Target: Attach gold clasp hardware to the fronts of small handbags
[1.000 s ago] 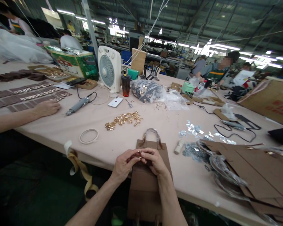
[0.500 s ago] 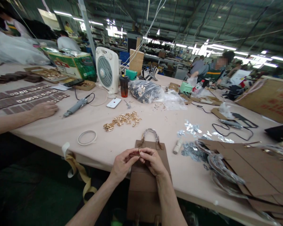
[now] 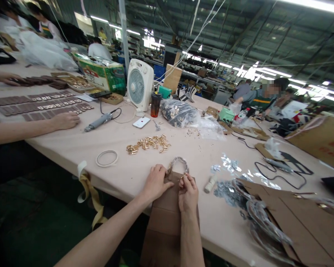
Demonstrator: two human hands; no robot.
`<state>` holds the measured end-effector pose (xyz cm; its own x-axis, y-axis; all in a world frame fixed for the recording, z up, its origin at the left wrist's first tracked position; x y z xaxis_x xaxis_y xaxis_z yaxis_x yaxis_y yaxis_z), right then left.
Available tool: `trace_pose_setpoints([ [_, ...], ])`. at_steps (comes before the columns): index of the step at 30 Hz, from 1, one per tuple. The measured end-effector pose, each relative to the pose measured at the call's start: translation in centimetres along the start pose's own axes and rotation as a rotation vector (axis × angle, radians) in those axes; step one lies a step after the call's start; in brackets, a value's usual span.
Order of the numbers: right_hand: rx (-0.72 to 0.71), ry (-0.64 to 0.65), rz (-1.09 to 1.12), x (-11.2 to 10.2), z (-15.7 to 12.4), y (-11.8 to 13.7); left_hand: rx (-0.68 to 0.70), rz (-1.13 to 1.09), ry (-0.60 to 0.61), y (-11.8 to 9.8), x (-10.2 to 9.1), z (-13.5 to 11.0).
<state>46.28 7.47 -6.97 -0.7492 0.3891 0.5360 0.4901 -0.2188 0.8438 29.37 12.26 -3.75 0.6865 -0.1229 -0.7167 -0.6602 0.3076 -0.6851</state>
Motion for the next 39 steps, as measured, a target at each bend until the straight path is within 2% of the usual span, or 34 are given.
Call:
trace_pose_setpoints([
  [6,-0.019,0.01,-0.123,0.2,0.1,-0.2,0.027,-0.33,-0.099,0.4,1.4,0.3],
  [11,-0.009,0.02,-0.198,0.4,-0.1,-0.7,-0.158,-0.715,-0.123,3.1,1.3,-0.2],
  [15,-0.01,0.114,-0.385,1.5,-0.6,-0.5,-0.194,-0.95,-0.087,4.6,1.9,0.0],
  [19,0.002,0.175,-0.562,2.7,-1.2,-0.3,-0.178,-1.115,0.0,4.9,3.1,0.3],
  [28,-0.016,0.158,-0.672,3.2,-1.5,-0.5,-0.166,-1.243,0.069,4.7,3.5,0.3],
  [39,-0.029,0.134,-0.678,3.2,-1.6,-0.6,-0.106,-1.164,0.103,4.4,3.3,0.4],
])
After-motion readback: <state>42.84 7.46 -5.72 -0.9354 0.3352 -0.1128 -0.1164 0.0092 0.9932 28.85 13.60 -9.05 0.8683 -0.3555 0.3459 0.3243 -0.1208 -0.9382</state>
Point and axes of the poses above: each hand's wrist, its own z-axis towards the middle knuckle, its own x-axis out of the palm, y = z × x, the point moved 7 cm from there along z, towards the middle knuckle, and after that the axes turned 5 degrees about y, right-handed, at the moved point
